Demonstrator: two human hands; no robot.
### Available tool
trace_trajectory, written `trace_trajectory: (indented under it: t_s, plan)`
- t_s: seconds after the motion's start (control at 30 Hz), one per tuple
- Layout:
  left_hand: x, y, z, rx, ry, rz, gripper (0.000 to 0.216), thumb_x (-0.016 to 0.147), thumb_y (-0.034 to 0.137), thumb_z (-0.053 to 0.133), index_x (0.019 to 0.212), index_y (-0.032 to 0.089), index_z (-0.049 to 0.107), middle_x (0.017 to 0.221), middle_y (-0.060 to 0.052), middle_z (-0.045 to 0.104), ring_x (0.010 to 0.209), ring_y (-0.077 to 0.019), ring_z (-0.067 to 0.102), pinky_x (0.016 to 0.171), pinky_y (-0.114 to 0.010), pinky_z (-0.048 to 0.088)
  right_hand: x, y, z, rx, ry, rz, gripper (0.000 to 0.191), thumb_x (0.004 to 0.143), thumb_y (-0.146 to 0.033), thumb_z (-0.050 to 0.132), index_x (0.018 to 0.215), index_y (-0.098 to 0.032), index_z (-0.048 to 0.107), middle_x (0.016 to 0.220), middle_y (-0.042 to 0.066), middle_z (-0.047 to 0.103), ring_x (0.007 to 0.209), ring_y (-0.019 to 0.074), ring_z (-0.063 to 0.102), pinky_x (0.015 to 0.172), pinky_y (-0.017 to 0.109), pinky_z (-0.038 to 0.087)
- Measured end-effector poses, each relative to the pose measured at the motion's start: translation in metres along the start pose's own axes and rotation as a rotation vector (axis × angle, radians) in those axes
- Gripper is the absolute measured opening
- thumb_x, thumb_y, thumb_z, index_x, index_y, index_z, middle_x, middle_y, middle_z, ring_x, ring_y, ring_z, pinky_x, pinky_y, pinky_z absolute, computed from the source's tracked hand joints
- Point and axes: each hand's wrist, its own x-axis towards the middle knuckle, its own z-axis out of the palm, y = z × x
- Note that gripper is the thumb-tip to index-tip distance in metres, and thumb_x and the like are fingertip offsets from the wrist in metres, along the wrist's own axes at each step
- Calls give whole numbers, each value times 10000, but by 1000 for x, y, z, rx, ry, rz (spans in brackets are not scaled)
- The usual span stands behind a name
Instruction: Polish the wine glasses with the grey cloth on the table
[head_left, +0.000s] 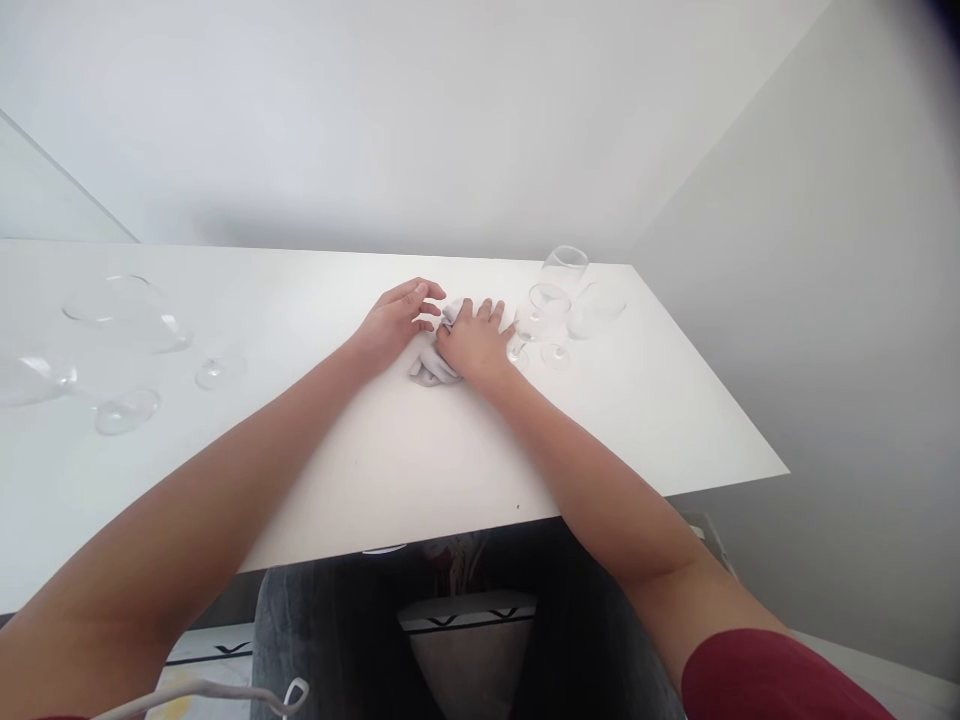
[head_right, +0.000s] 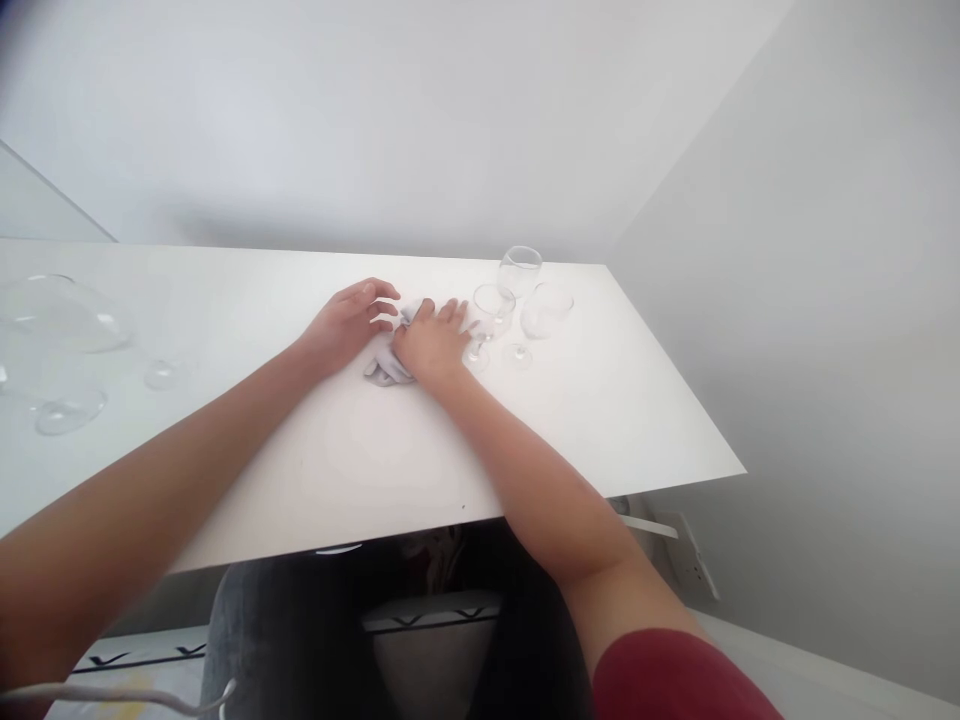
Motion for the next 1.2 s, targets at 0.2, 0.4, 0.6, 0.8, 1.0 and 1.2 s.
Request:
trace_trajectory:
  t_s: [0.2,0.4,0.6,0.8,1.0,1.2]
  plan:
    - [1,-1,0,17,47,18,292,916,521,734,909,228,742,1135,-62,676,949,-179,642,773,-284,526,-16,-8,-3,-12,-99,-25,702,1052,-456,316,1675,-136,276,1792,217,143,1662,459,83,1234,782,226]
    - [1,0,0,35,60,19,299,929,524,707,889,229,742,1097,-59,676,909,-167,638,748,-275,515,-38,-15,-2,-58,-119,-162,706,1059,-433,344,1681,-104,289,1785,229,165,1673,414,86,1283,729,170]
    - [0,0,0,32,49,2,284,954,493,679,891,224,741,1110,-60,671,909,-163,627,742,-274,508,-52,-17,-7,-61,-208,-132,705,1052,-450,335,1707,-201,259,1808,170,108,1661,480,42,1169,881,209]
    - [0,1,1,40,82,-7,284,933,502,711,871,225,727,1052,-62,682,914,-180,645,727,-289,510,-48,-17,-5,-29,-187,-145,677,1046,-457,348,1680,-226,294,1805,167,123,1662,460,77,1187,871,188]
    - [0,2,1,36,68,9,281,930,505,713,873,231,721,1069,-57,684,906,-176,645,711,-292,513,-47,-15,-7,-35,-178,-156,662,1051,-451,345,1669,-216,318,1796,179,160,1660,457,98,1195,866,173]
    - [10,-7,-12,-34,298,82,276,920,518,687,869,249,654,929,-52,675,867,-184,642,691,-294,519,-50,-15,-9,-85,-57,-260,572,1044,-342,362,1553,-117,493,1742,222,301,1650,449,144,1251,791,160]
